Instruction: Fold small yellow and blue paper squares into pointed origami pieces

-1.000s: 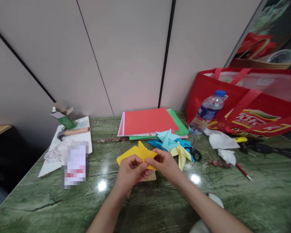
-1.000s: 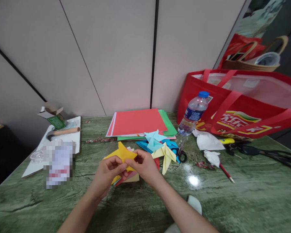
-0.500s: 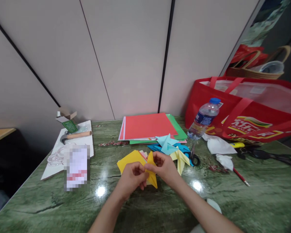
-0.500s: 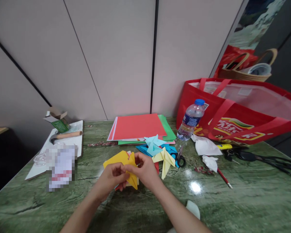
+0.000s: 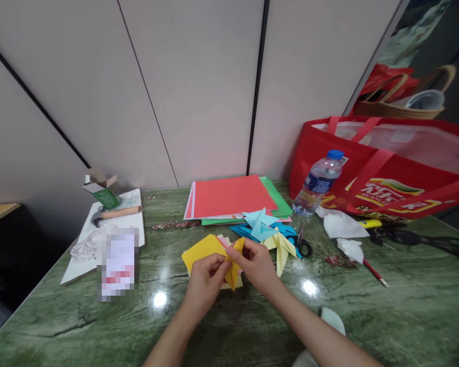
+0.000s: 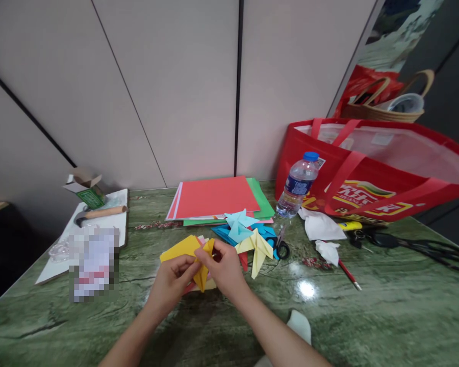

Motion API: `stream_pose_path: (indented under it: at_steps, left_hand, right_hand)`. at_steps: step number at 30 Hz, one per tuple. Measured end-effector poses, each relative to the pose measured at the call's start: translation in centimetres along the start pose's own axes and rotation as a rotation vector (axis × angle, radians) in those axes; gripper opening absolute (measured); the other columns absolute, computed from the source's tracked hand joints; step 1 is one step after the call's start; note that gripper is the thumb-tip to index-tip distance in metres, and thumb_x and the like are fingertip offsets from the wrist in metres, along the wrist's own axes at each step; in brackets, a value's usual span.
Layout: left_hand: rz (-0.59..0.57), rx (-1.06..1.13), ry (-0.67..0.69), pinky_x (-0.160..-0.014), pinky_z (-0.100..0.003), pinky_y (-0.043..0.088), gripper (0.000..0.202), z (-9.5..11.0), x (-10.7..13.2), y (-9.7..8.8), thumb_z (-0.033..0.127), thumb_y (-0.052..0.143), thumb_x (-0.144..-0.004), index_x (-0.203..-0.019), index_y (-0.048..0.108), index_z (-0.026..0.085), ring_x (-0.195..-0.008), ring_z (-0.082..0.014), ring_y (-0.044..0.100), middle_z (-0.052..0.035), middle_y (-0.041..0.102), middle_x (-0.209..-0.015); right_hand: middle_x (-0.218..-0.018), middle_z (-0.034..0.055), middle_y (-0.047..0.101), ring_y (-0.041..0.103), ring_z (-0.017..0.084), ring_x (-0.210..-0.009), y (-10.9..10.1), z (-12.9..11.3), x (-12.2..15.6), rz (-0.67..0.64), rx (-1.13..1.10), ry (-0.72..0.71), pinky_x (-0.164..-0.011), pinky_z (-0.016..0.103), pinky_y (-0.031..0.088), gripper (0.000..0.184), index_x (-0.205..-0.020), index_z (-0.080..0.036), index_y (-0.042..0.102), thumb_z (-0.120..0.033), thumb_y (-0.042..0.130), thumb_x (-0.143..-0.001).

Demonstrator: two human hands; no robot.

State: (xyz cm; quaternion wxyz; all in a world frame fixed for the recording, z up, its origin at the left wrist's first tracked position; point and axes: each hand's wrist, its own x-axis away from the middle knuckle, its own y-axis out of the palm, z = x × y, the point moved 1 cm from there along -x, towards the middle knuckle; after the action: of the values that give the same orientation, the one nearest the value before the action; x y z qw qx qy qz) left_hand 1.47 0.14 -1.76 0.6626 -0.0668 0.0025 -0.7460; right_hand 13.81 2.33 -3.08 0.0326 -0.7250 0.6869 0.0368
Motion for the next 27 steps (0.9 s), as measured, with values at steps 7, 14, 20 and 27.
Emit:
stream_pose_path:
  at_steps: [7, 14, 20, 27]
  left_hand:
    - [0.021, -0.103, 0.059, -0.048, -0.019, 0.042, 0.019, -0.5, -0.1, -0.4, 0.031, 0.061, -0.070, -0.066, 0.068, 0.013, -0.055, -0.0138, 0.055, -0.0030, 0.064, -0.060]
    - [-0.037, -0.023, -0.016, -0.044, -0.018, 0.036, 0.024, -0.1, 0.1, -0.5, 0.035, 0.065, -0.066, -0.062, 0.065, 0.012, -0.048, -0.0104, 0.049, -0.0013, 0.060, -0.054]
    - [-0.008, 0.072, -0.091, -0.046, -0.018, 0.039, 0.027, 0.1, 0.4, -0.2, 0.038, 0.068, -0.064, -0.059, 0.061, 0.012, -0.047, -0.0100, 0.052, -0.0007, 0.060, -0.052]
    - [0.023, 0.234, -0.051, -0.049, -0.020, 0.045, 0.023, 0.0, 0.4, -0.2, 0.035, 0.068, -0.066, -0.062, 0.062, 0.013, -0.048, -0.0116, 0.058, -0.0011, 0.065, -0.054]
  right_hand:
    - [-0.059, 0.0000, 0.056, 0.049, 0.014, -0.055, -0.1, 0.2, -0.1, 0.006, 0.006, 0.006, -0.051, 0.024, 0.041, 0.028, -0.063, -0.017, 0.058, -0.044, 0.060, -0.071]
    - [-0.066, 0.0027, 0.064, 0.054, 0.016, -0.060, -0.6, -0.8, -0.1, 0.031, -0.002, 0.017, -0.053, 0.024, 0.041, 0.029, -0.065, -0.017, 0.063, -0.044, 0.057, -0.074]
    - [-0.064, 0.0006, 0.058, 0.052, 0.014, -0.059, -0.5, -0.3, -0.3, -0.036, -0.059, 0.026, -0.052, 0.023, 0.040, 0.028, -0.075, -0.017, 0.058, -0.045, 0.055, -0.075]
    - [-0.042, -0.0073, 0.042, 0.035, 0.008, -0.036, -0.7, -0.1, -0.2, -0.049, 0.039, 0.051, -0.036, 0.021, 0.026, 0.035, -0.053, -0.020, 0.044, -0.045, 0.068, -0.063]
